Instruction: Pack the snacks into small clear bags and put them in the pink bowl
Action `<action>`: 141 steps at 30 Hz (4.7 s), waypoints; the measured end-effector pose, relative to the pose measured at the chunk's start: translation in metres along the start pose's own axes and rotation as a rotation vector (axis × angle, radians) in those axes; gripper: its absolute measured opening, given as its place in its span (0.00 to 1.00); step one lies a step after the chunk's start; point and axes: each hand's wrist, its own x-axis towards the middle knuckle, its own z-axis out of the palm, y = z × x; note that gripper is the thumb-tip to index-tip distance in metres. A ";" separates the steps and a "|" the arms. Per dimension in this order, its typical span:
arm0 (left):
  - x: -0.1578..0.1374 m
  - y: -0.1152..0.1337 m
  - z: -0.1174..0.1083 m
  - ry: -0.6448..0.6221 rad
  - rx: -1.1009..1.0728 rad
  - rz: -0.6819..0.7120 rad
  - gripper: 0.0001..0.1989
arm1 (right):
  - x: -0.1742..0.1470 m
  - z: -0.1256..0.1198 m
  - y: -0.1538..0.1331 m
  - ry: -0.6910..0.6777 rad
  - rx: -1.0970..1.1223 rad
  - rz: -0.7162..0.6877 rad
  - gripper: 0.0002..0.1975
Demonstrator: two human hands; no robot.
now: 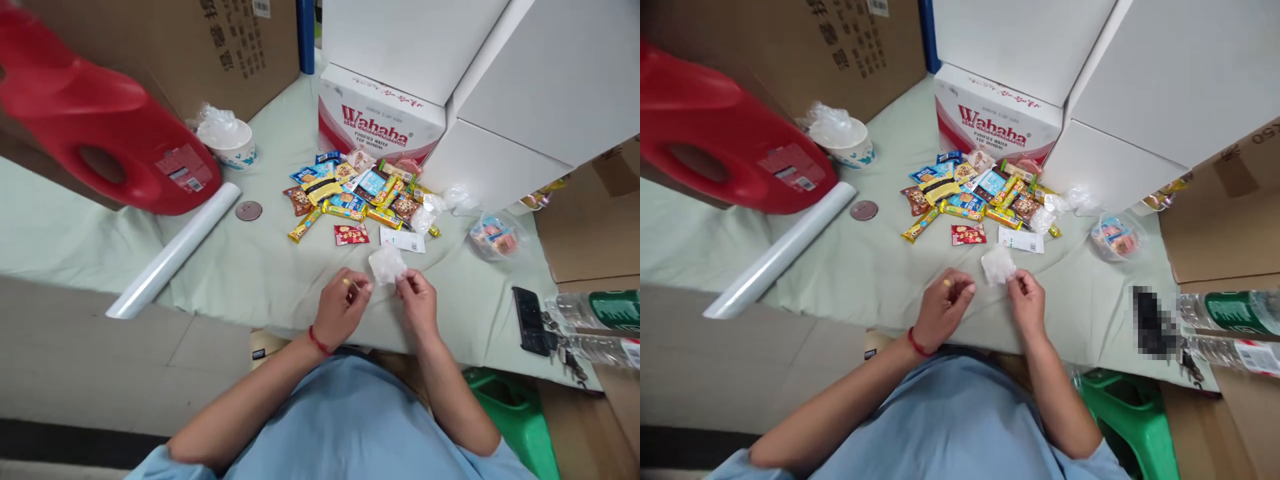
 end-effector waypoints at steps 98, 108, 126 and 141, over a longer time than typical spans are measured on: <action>0.005 -0.010 -0.015 0.272 -0.722 -0.440 0.12 | 0.000 0.002 -0.021 -0.396 0.093 0.160 0.20; -0.001 -0.023 -0.031 0.052 -0.307 -0.412 0.15 | 0.010 -0.010 -0.014 -0.099 0.196 0.249 0.21; 0.013 -0.021 -0.039 0.384 -1.100 -0.730 0.25 | -0.030 -0.034 -0.007 0.086 -0.274 -0.051 0.17; 0.007 -0.010 -0.064 -0.117 -0.632 -0.552 0.29 | -0.021 0.017 -0.028 -0.042 -0.248 -0.347 0.08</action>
